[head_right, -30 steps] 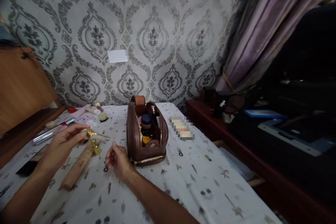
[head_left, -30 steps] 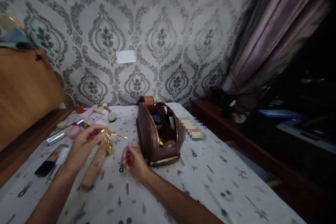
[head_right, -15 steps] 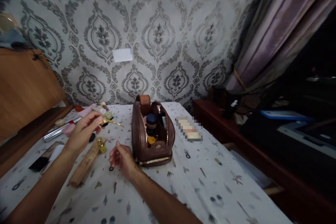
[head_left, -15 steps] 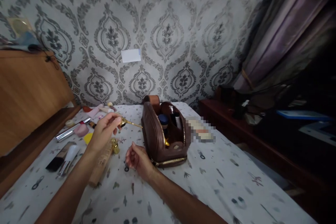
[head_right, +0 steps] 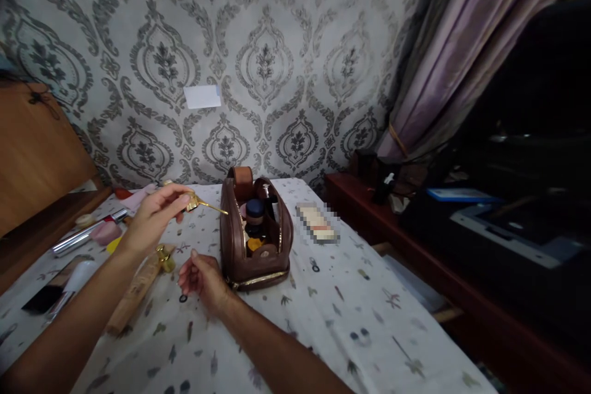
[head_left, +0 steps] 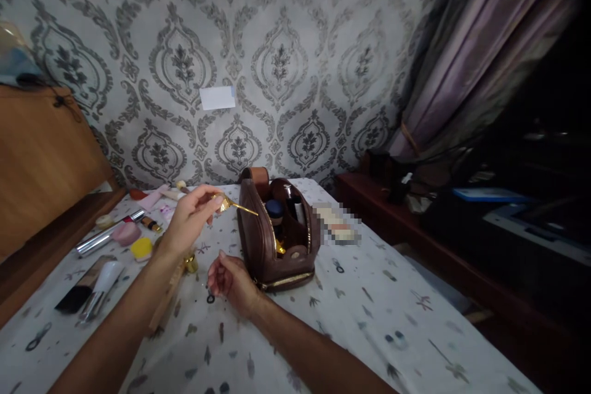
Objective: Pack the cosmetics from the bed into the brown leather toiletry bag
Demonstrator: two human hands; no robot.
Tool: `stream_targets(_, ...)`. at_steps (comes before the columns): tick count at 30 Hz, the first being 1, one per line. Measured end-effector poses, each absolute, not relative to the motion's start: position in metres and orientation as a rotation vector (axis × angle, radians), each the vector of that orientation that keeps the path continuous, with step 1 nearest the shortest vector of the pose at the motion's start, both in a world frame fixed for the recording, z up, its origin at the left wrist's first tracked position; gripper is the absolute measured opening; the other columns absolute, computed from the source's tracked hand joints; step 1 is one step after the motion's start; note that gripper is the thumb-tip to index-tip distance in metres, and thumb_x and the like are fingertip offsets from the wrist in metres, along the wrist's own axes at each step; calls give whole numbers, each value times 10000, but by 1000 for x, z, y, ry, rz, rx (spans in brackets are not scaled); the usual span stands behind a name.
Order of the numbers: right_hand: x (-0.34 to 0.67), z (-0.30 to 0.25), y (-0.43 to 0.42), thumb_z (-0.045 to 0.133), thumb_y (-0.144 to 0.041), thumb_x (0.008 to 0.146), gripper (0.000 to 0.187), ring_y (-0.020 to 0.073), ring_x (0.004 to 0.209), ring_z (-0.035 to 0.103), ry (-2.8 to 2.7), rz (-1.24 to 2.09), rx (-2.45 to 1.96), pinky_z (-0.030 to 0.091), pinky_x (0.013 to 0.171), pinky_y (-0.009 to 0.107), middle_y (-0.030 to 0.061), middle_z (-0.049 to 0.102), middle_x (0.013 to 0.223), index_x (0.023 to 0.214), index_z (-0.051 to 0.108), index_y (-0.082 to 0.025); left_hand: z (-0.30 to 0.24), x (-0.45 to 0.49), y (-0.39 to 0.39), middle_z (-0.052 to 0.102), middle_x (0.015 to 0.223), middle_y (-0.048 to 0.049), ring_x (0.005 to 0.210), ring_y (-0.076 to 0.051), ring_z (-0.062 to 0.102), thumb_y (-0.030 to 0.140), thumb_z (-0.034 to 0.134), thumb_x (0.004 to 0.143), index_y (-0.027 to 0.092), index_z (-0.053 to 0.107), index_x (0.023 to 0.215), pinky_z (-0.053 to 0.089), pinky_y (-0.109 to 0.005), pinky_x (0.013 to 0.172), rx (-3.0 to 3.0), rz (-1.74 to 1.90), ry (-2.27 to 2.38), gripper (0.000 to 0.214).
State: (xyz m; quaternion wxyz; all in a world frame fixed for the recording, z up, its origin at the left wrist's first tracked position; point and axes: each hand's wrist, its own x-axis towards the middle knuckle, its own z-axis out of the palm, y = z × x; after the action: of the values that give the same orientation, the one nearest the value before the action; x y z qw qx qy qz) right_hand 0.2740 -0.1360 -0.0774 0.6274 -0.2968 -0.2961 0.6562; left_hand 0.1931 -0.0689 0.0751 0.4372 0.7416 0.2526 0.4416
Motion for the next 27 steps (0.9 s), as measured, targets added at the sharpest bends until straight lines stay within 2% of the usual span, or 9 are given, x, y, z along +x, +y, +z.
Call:
stream_targets(5,274,-79,-135,717,-737,633,615,76,389,505,-668,1518,-692,356,401,194,-5,613,527,650,622,-129,88,214,-78,646,793,-6,684,-138,564,432,631,821,180,649,949,417,-225,570,1909,1073,566,283)
stream_targets(9,275,-79,-135,687,-727,689,607,75,394,507,-671,1514,-695,353,401,195,-4,613,534,666,626,-124,95,235,-85,656,844,-7,779,-156,588,392,599,844,185,651,941,445,-244,670,2039,1054,487,235)
stream_targets(13,276,-80,-134,650,-715,741,598,76,406,509,-671,1518,-704,363,413,201,2,609,539,670,617,-122,96,258,-90,668,839,-12,800,-169,600,332,570,875,182,661,958,439,-260,693,2238,1026,456,194)
stream_targets(18,274,-86,-131,701,-686,665,556,86,401,499,-673,1513,-704,347,399,204,8,607,529,645,621,-135,95,284,-101,686,855,-24,854,-202,615,273,576,908,206,674,1003,454,-304,774,2582,915,543,152)
stream_targets(27,270,-80,-134,736,-628,566,479,122,437,492,-602,1469,-788,346,442,240,-16,571,500,689,601,-185,91,309,-113,696,960,-88,983,-257,638,341,527,966,189,656,1056,479,-353,855,2815,746,698,219)
